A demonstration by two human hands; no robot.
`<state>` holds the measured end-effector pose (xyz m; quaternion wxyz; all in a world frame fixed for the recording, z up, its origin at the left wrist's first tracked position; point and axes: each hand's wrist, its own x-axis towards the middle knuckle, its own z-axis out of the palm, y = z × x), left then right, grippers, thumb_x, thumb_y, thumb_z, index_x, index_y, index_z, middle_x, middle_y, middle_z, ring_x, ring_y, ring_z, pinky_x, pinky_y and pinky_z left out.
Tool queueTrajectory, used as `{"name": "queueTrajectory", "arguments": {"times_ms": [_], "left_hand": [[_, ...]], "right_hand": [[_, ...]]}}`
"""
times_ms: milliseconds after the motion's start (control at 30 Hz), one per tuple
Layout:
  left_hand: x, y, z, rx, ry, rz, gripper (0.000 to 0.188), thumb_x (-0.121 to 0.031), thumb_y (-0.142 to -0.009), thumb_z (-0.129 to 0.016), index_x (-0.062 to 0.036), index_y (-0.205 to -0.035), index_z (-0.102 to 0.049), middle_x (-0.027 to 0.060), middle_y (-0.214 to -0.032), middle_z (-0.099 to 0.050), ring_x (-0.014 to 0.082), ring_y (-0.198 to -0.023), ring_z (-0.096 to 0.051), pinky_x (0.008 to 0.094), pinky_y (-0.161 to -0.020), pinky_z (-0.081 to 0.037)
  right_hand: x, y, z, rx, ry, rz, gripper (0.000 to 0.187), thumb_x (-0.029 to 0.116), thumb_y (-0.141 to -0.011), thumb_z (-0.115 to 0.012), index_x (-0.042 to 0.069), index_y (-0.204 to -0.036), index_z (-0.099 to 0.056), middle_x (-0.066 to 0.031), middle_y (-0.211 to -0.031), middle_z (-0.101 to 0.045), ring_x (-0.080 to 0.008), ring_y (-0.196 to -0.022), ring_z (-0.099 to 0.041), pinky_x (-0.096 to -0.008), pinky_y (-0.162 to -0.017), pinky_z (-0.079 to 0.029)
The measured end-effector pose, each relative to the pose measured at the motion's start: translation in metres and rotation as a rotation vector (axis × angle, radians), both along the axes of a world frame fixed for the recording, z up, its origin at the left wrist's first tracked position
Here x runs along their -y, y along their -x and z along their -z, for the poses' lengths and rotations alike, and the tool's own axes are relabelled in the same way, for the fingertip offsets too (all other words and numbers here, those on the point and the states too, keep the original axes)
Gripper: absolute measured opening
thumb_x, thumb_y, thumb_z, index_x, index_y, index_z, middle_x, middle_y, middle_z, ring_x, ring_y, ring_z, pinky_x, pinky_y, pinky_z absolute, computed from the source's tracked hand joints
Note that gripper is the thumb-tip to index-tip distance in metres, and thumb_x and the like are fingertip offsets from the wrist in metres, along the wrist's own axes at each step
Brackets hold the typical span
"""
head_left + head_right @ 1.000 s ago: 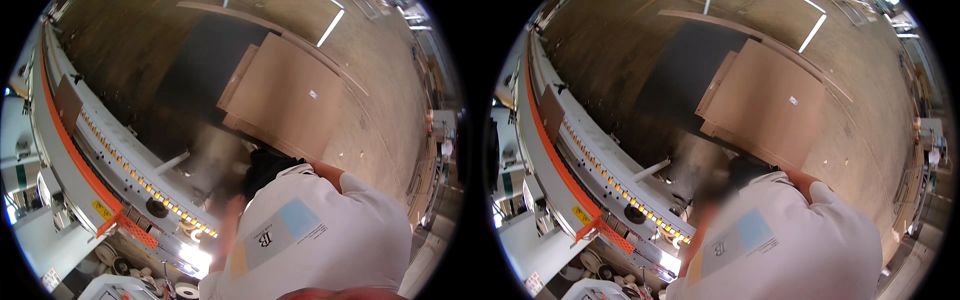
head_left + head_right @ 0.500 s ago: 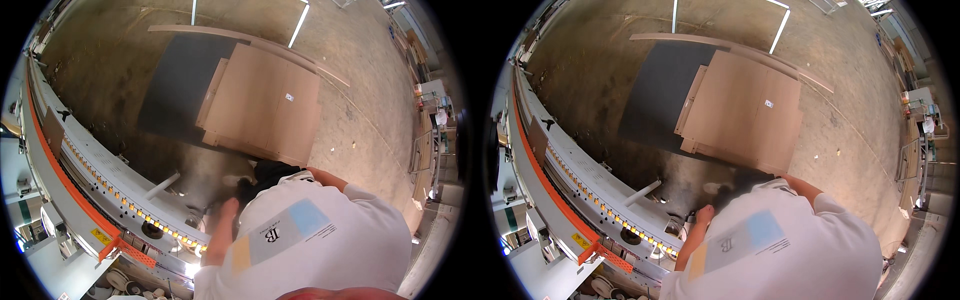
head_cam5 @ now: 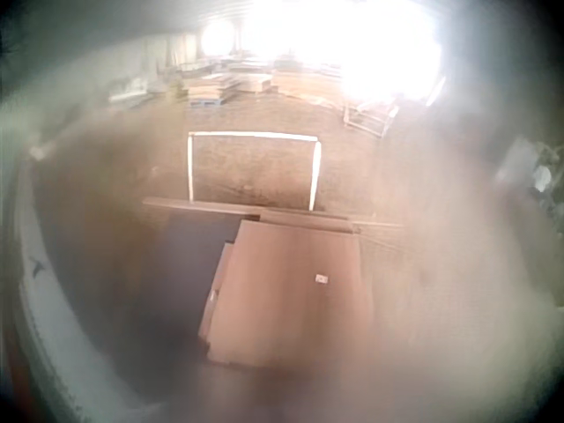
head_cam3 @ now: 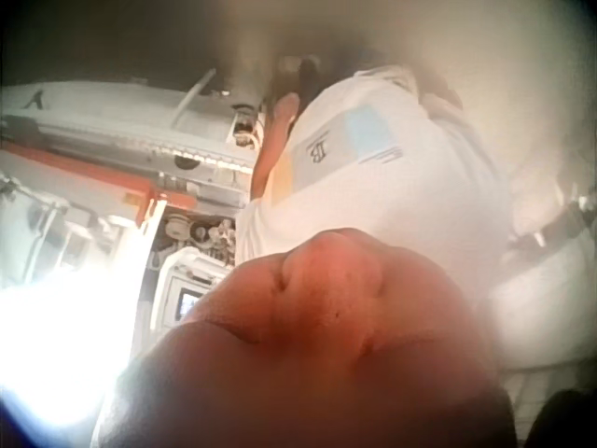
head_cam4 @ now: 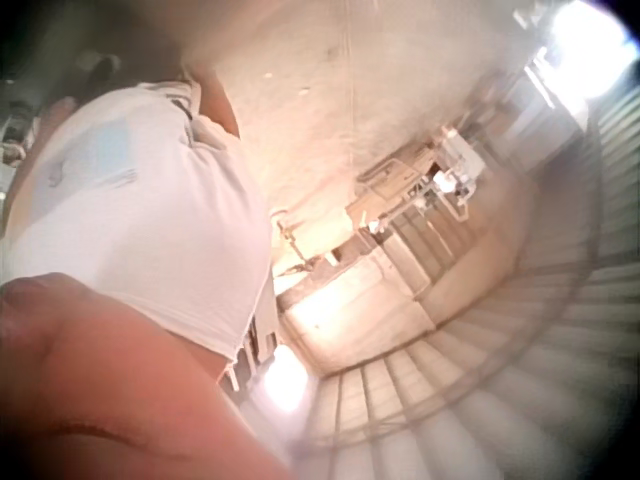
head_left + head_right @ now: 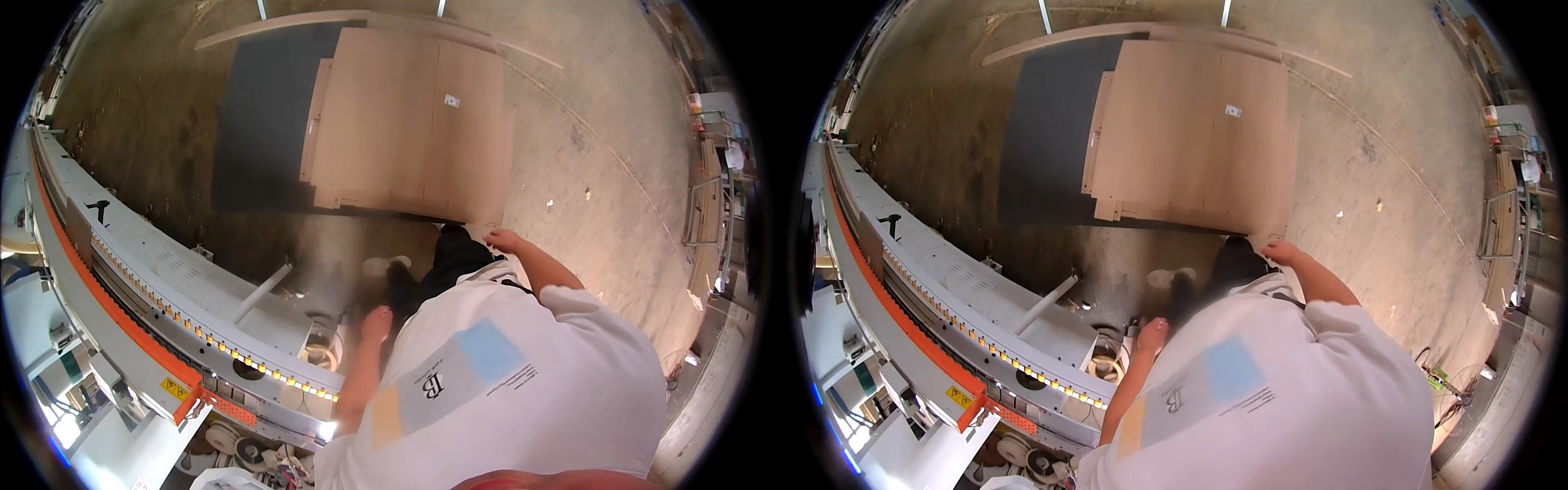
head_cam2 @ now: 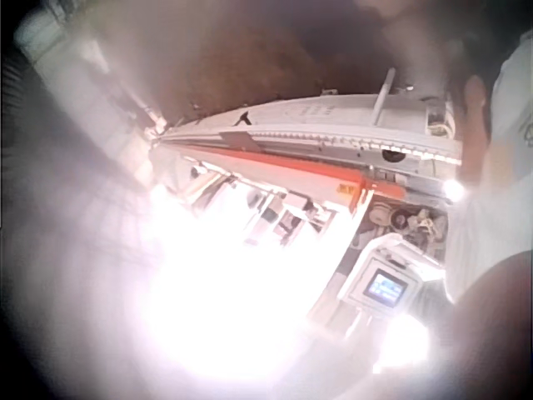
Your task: The person repeatedly picks up flat wooden boards from a pile on the floor and feeds them one by one into a large industrial machine. The person handles the boards by hand, placing them onto the machine's roller conveyor for processing.
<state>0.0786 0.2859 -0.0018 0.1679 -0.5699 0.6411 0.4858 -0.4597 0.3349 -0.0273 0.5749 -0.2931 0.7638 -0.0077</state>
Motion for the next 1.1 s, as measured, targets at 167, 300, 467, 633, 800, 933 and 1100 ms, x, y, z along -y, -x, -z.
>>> {"name": "queueTrajectory", "arguments": {"times_ms": [167,300,467,633,800,933,1100], "left_hand": [[-0.044,0.034,-0.019,0.087,-0.095,-0.061,0.035,-0.039,-0.105,-0.053,-0.0158,-0.123,-0.073,0.0216,-0.119,-0.075,0.0445,-0.112,-0.07,0.0544,-0.094,-0.056],[-0.102,0.079,0.005,0.223,-0.191,0.035,0.034,-0.036,-0.106,-0.05,-0.0118,-0.118,-0.069,0.0218,-0.117,-0.075,0.0453,-0.109,-0.071,0.0574,-0.09,-0.057],[-0.122,0.149,0.012,0.342,-0.24,0.013,0.027,-0.029,-0.102,-0.053,-0.0128,-0.117,-0.068,0.0225,-0.115,-0.075,0.0456,-0.108,-0.071,0.057,-0.089,-0.057],[-0.109,0.173,0.013,0.281,-0.334,-0.057,0.032,-0.035,-0.102,-0.054,-0.0177,-0.123,-0.07,0.0235,-0.121,-0.074,0.0451,-0.112,-0.07,0.056,-0.094,-0.057],[-0.07,0.209,0.068,0.196,-0.283,-0.168,0.035,-0.04,-0.105,-0.052,-0.0151,-0.117,-0.073,0.0229,-0.114,-0.075,0.0455,-0.112,-0.07,0.0539,-0.096,-0.056],[-0.021,0.23,0.159,-0.153,-0.288,-0.437,0.034,-0.036,-0.109,-0.05,-0.0095,-0.113,-0.072,0.0182,-0.099,-0.075,0.0376,-0.095,-0.072,0.047,-0.087,-0.056],[0.059,0.289,0.231,-0.305,-0.439,-0.929,0.054,-0.053,-0.113,-0.045,-0.0068,-0.135,-0.064,0.0125,-0.121,-0.073,0.0226,-0.105,-0.069,0.0409,-0.092,-0.056]], "right_hand": [[0.033,0.064,0.052,-0.26,0.083,-0.129,0.058,0.06,-0.098,-0.062,0.007,-0.118,-0.079,-0.0173,-0.11,-0.078,-0.0284,-0.102,-0.074,-0.0417,-0.091,-0.057],[0.086,0.119,0.097,-0.322,0.068,-0.118,0.057,0.057,-0.098,-0.062,0.01,-0.128,-0.075,-0.0212,-0.118,-0.077,-0.0351,-0.113,-0.073,-0.0455,-0.097,-0.057],[0.124,0.178,0.156,-0.383,-0.034,0.26,0.065,0.055,-0.096,-0.066,0.006,-0.14,-0.066,-0.0242,-0.132,-0.072,-0.0389,-0.127,-0.067,-0.0468,-0.106,-0.053],[0.142,0.201,0.204,-0.522,-0.008,0.283,0.08,0.055,-0.091,-0.074,-0.005,-0.142,-0.06,-0.0276,-0.14,-0.067,-0.0409,-0.133,-0.064,-0.0468,-0.11,-0.05],[0.161,0.17,0.173,-0.509,0.069,0.398,0.077,0.051,-0.087,-0.079,-0.006,-0.137,-0.064,-0.0284,-0.135,-0.07,-0.0408,-0.13,-0.065,-0.0475,-0.109,-0.05],[0.122,0.138,0.187,-0.44,0.051,0.385,0.067,0.041,-0.087,-0.078,-0.007,-0.132,-0.065,-0.027,-0.126,-0.072,-0.0388,-0.118,-0.07,-0.0484,-0.099,-0.055],[0.102,0.049,0.188,-0.051,-0.133,0.317,0.042,0.024,-0.09,-0.075,-0.004,-0.122,-0.069,-0.0191,-0.113,-0.076,-0.0263,-0.101,-0.075,-0.0418,-0.079,-0.062]]}}
